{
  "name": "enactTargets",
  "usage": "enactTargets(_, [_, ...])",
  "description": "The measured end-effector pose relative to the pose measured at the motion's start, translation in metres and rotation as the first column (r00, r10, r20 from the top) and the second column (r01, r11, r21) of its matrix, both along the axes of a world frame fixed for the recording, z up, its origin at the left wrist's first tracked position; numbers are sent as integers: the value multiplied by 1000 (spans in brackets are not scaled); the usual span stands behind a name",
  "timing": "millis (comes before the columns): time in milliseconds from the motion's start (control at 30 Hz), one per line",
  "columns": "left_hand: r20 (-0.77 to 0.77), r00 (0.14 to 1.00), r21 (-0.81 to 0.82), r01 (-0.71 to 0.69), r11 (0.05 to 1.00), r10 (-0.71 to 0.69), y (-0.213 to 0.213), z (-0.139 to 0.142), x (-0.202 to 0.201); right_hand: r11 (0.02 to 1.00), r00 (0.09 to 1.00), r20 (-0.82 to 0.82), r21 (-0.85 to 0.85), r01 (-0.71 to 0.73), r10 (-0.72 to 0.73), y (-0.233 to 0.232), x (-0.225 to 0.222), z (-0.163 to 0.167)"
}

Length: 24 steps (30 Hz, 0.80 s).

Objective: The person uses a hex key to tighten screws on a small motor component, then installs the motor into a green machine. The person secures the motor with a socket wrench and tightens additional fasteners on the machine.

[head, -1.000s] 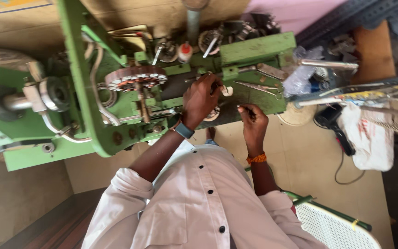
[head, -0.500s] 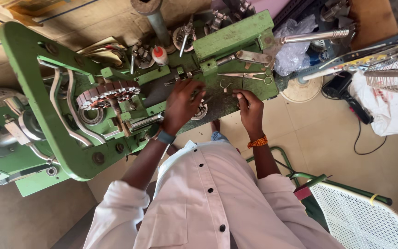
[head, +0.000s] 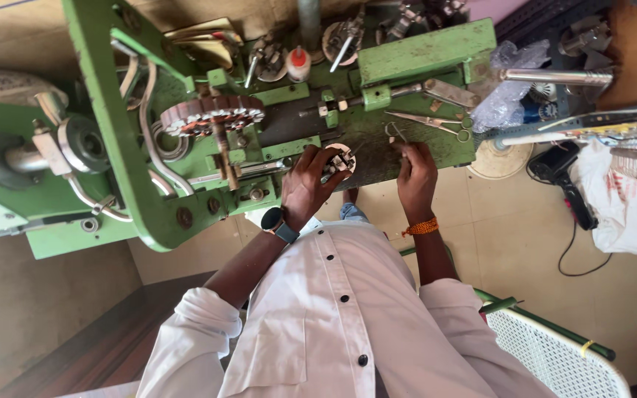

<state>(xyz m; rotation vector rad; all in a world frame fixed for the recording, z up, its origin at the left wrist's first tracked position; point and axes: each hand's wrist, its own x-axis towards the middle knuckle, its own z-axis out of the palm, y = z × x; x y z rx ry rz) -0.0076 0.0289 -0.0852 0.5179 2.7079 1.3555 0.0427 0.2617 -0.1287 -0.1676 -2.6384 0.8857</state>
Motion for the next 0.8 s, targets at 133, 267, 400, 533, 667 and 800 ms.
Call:
enactTargets(133, [-18, 998, 41, 53, 998, -52, -19, -8, -6, 984, 986, 32, 67, 164, -167, -21, -16, -3])
enactTargets(267, [21, 994, 231, 100, 968, -107, -36, -24, -12, 961, 980, -50, 190, 200, -193, -28, -23, -11])
enactTargets(400, [124, 985, 384, 66, 921, -122, -49, -39, -15, 961, 980, -69, 196, 196, -186, -26, -21, -17])
enactTargets(533, [230, 968, 455, -18, 890, -98, -69, -41, -10, 951, 976, -48, 220, 216, -210, -32, -17, -15])
enactTargets(667, [285, 957, 531, -109, 840, -56, -95, -37, 1, 951, 978, -9, 231, 206, -210, -44, -7, -6])
enactTargets(800, [329, 941, 565, -130, 815, -78, -110, -39, 11, 958, 994, -51, 269, 103, -93, -50, 6, -1])
